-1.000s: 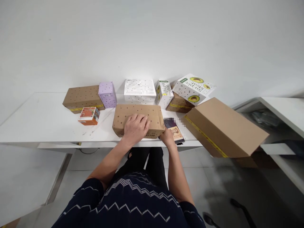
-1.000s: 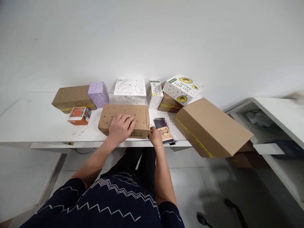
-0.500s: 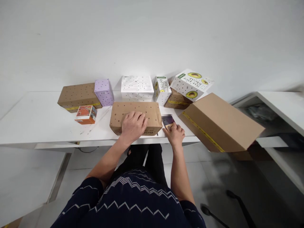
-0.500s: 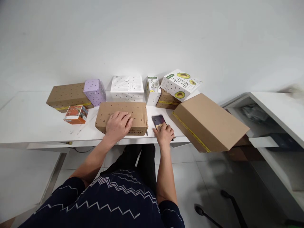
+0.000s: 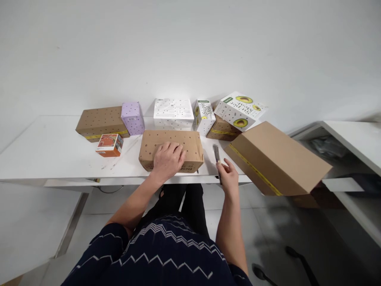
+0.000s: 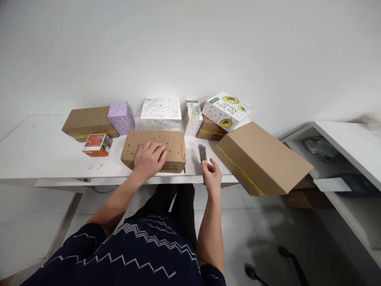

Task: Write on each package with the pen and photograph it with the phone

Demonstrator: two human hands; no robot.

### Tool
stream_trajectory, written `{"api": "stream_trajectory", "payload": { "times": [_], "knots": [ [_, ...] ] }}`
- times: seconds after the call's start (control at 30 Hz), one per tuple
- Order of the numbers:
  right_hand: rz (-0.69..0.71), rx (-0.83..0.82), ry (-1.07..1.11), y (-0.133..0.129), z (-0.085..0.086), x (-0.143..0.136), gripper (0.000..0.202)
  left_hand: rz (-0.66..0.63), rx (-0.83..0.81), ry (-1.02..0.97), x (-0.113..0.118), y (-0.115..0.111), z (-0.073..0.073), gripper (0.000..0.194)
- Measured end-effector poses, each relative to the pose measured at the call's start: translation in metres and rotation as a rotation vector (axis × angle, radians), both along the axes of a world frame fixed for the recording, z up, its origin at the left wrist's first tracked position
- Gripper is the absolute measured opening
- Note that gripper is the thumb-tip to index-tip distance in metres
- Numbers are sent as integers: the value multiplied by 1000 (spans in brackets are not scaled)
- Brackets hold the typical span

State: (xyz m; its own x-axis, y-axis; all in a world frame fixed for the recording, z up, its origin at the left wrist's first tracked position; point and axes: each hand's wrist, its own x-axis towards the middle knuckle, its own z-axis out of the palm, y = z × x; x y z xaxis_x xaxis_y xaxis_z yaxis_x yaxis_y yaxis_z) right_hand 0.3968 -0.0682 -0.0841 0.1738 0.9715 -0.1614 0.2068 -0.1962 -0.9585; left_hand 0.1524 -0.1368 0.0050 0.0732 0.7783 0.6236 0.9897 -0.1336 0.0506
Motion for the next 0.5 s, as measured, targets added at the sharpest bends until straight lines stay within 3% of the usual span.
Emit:
{"api": "stream_trajectory", "payload": {
  "times": [0.07, 0.2, 0.33, 0.5],
  "knots": [
    [3, -4, 352, -10, 19, 1, 68, -4, -10, -16, 0, 0, -1, 27],
    [148, -22, 896, -35, 68, -7, 60, -1, -3, -19, 0, 1, -2, 26],
    [301, -93, 1073, -56, 104, -24, 60, 13, 4, 11, 1, 0, -1, 25],
    [548, -292, 1155, -62, 125, -59, 60, 13, -51, -9, 1, -3, 2, 23]
  ]
}}
